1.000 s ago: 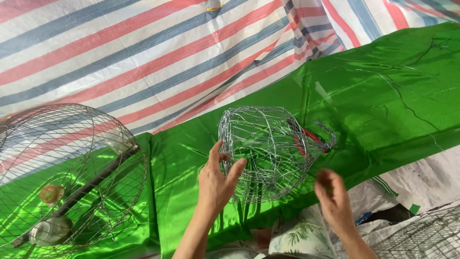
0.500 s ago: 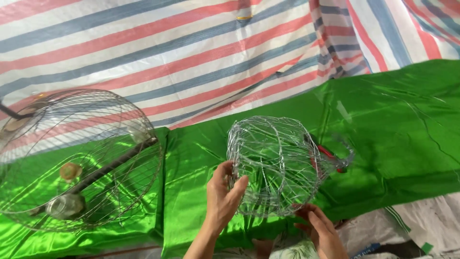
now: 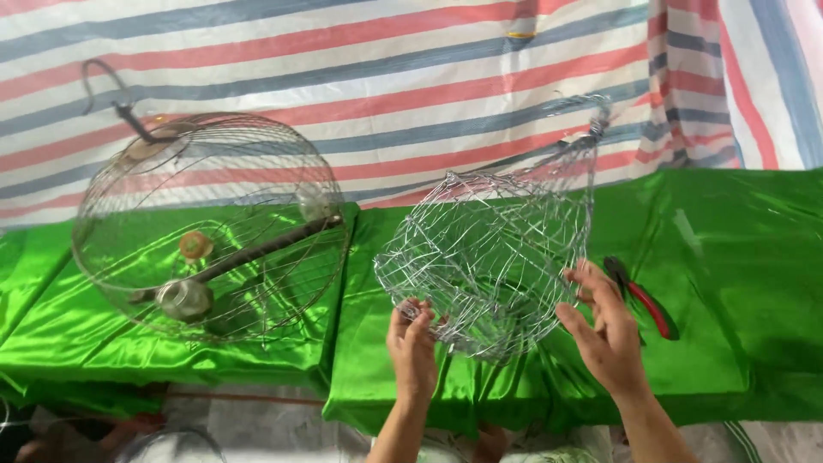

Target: Finishing the construction of a wire birdcage by weaving and twisting the top wires into a hook shape.

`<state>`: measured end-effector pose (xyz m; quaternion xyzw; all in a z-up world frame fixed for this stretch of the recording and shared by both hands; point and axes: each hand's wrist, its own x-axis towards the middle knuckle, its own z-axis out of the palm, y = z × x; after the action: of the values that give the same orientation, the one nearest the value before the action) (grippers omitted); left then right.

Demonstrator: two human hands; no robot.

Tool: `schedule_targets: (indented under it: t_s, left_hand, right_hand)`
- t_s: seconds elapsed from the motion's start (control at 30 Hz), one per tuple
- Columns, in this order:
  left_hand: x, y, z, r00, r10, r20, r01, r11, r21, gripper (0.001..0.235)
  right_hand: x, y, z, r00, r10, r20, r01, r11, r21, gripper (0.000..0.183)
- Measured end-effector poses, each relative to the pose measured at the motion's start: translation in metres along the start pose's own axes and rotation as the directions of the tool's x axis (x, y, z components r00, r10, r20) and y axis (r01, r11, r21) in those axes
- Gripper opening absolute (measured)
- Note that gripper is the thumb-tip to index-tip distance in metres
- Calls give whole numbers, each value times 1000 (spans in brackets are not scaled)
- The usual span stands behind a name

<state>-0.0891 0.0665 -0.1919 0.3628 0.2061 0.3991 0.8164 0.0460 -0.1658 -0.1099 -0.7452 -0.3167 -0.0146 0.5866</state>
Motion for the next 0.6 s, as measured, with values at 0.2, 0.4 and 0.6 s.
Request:
schedule_targets:
  t_s: [0.2,0.4,0.6]
  left_hand:
    - [-3,-37,-4,995,102,20,-101,993,-55,24]
    - [-38,-71,7,992,-57,-117,51,997,-61,33]
    - [-74,-89,-4,994,-97,56,93,993,79,29]
  right_hand:
    - [10,-18,46,904,-385,-185,330,905,-267,63]
    - [-8,-3,57,913,-384,-138,330,893,-305,63]
    - [-9,28,35,940,-336,-64,301,901,-312,55]
